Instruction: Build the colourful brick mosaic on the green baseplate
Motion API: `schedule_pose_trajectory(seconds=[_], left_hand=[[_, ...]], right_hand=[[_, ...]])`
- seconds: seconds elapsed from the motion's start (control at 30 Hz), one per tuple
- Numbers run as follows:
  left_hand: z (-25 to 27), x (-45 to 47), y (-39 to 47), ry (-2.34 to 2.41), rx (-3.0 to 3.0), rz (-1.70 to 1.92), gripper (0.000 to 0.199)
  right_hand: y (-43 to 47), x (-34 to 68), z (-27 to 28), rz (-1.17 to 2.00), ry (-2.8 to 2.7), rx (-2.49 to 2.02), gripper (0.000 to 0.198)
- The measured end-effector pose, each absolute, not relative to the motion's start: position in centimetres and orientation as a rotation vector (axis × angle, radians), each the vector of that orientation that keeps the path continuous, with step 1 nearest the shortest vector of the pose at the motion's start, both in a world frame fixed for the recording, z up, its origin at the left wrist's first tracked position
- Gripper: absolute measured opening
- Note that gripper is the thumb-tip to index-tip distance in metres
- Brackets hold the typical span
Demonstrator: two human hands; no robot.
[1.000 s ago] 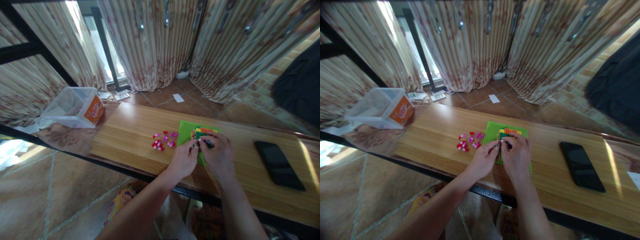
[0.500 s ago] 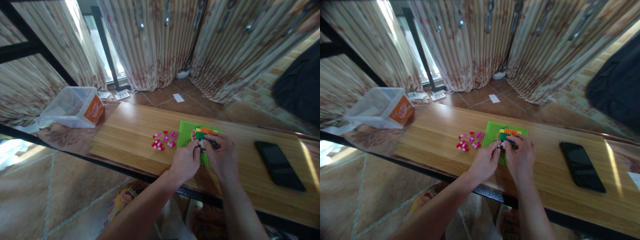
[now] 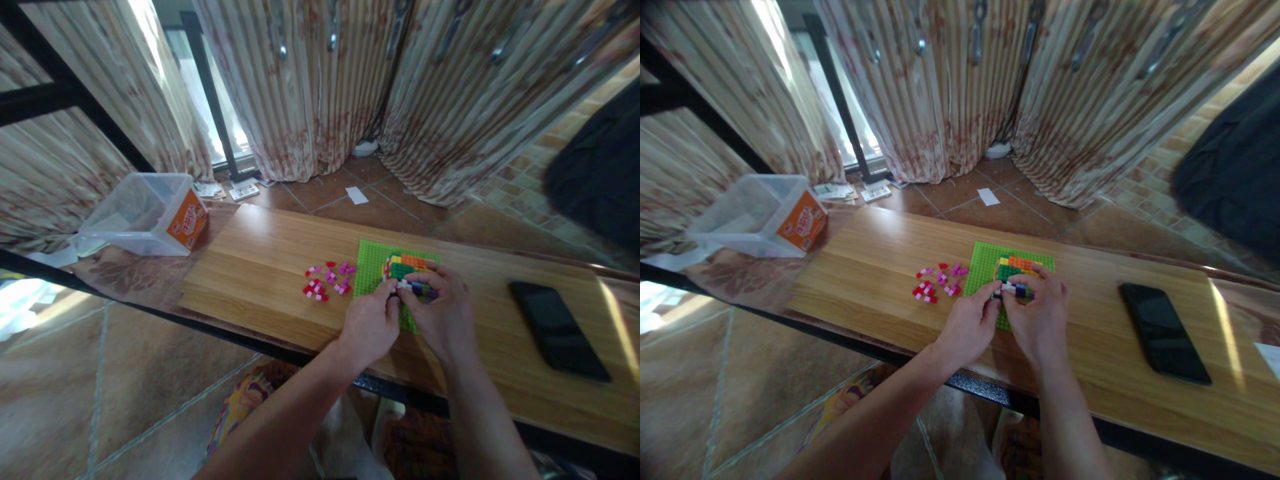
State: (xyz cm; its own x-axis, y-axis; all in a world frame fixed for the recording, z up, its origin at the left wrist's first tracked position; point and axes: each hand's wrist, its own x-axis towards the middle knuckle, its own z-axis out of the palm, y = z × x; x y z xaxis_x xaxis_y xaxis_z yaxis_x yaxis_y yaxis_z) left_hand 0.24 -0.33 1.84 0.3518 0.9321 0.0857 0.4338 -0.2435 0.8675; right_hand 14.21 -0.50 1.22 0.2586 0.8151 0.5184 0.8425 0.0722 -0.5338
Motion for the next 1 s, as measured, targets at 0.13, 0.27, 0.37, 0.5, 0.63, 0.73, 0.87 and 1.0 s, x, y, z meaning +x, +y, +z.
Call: schedule_pose_trajectory(seconds=[0.13, 0.27, 0.37, 0.5, 0.63, 0.73, 0.87, 1.0], left_hand=[[1.6, 0.3, -0.3, 1.179, 1.814, 0.832, 0.039], [1.5, 0.3, -0.3, 1.155, 1.796, 0.852, 0.040], [1.6, 0.3, -0.3, 1.137, 1.775, 0.857, 0.039], [1.8, 0.2, -0.2, 1.119, 1.731, 0.871, 0.039], [1.8, 0.3, -0.1, 1.104, 1.708, 0.877, 0.040], [1.7, 0.4, -0.1, 1.094, 1.691, 0.877, 0.041], [1.6, 0.4, -0.1, 1.076, 1.681, 0.895, 0.041], [1.7, 0.4, 0.0, 1.084, 1.692, 0.876, 0.041]], right_hand=[[-0.8, 13.6, 1.4, -0.173, -1.641, -1.741, 0.012], [-0.9, 13.1, 1.4, -0.203, -1.671, -1.793, 0.013], [-0.8, 13.1, 1.4, -0.195, -1.672, -1.784, 0.017], [-0.6, 13.3, 1.2, -0.120, -1.613, -1.714, 0.019], [-0.2, 13.2, 0.9, -0.009, -1.396, -1.726, 0.016], [0.1, 13.0, 0.8, 0.014, -1.294, -1.715, 0.014], [0.4, 12.8, 0.7, 0.045, -1.242, -1.683, 0.012], [0.5, 13.0, 0.4, 0.087, -1.195, -1.646, 0.012]])
